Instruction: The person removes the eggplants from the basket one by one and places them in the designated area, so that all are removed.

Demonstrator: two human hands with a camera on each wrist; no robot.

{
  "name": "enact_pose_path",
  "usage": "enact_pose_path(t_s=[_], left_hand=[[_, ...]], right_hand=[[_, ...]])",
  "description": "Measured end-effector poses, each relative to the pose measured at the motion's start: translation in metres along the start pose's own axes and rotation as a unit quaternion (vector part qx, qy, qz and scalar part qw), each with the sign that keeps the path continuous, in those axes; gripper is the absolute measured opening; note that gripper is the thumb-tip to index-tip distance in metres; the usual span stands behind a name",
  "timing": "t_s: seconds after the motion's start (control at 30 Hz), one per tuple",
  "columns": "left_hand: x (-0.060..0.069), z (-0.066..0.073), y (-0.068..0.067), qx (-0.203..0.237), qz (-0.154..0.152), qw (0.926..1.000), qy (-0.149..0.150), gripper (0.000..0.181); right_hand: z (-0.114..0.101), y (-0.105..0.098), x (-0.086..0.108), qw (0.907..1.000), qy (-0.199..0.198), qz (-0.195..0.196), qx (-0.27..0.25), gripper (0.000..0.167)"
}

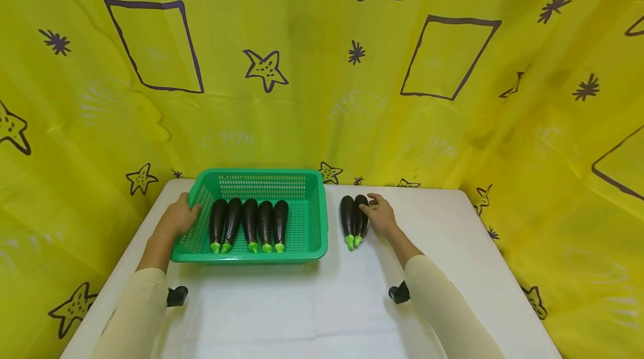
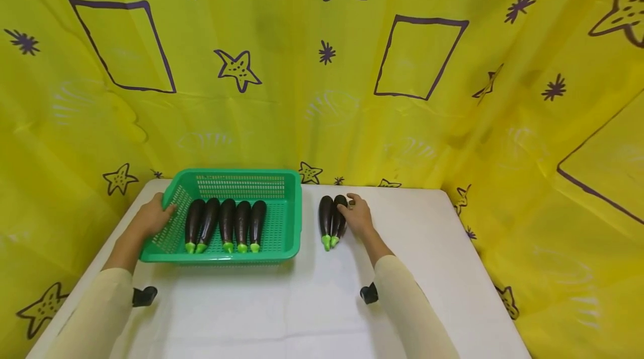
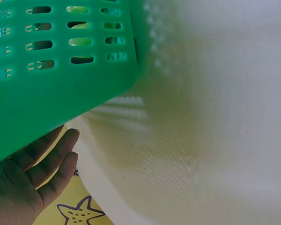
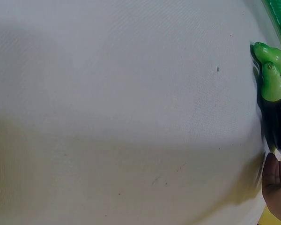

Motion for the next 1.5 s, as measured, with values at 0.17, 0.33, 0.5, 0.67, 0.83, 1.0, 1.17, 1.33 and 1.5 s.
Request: enact_pose_path(t_s=[0.17, 0.33, 0.5, 0.67, 0.83, 1.0, 1.17, 1.33, 1.5], left_hand=[[0.001, 0.0, -0.001, 0.002, 0.002, 1.0, 0.005, 0.054], [0.0, 0.0, -0.001, 0.002, 0.0, 1.0, 0.007, 0.052], [0.0, -0.001, -0.001, 0.001, 0.002, 1.0, 0.006, 0.053], [0.0, -0.001, -0.001, 0.001, 0.0, 1.0, 0.002, 0.055], [0.001, -0.001, -0.001, 0.002, 0.0, 1.0, 0.001, 0.056], [0.001, -0.002, -0.001, 0.001, 0.002, 1.0, 0.001, 0.057], [0.001, 0.0, -0.001, -0.003, 0.008, 0.9999, 0.011, 0.055], [0.002, 0.002, -0.002, -0.006, 0.015, 0.9997, 0.018, 0.051], [0.002, 0.002, -0.002, -0.003, 0.011, 0.9998, 0.014, 0.051]], right_hand=[[-0.002, -0.002, 0.002, 1.0, 0.006, -0.003, 0.0, 0.056], [-0.004, -0.003, 0.002, 1.0, 0.003, -0.002, 0.002, 0.056], [-0.005, -0.006, 0.0, 0.9999, -0.005, 0.014, -0.001, 0.056], [-0.011, -0.01, -0.001, 0.9991, -0.02, 0.038, 0.001, 0.055], [-0.015, -0.014, -0.001, 0.9978, -0.028, 0.06, -0.002, 0.055], [-0.02, -0.017, -0.002, 0.9962, -0.038, 0.077, -0.014, 0.055], [-0.03, -0.02, -0.001, 0.994, -0.052, 0.089, -0.037, 0.054], [-0.043, -0.017, 0.004, 0.9914, -0.066, 0.089, -0.069, 0.053], [-0.055, -0.006, 0.009, 0.9913, -0.067, 0.069, -0.09, 0.054]])
Point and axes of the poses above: each hand's wrist, its own x-axis away from the middle knuckle, its own y-axis out of the palm, z = x × y, the point moved 7 cm from there along -x, towards the middle knuckle, and after that the axes turned 11 degrees about x, right-handed, at the moved point
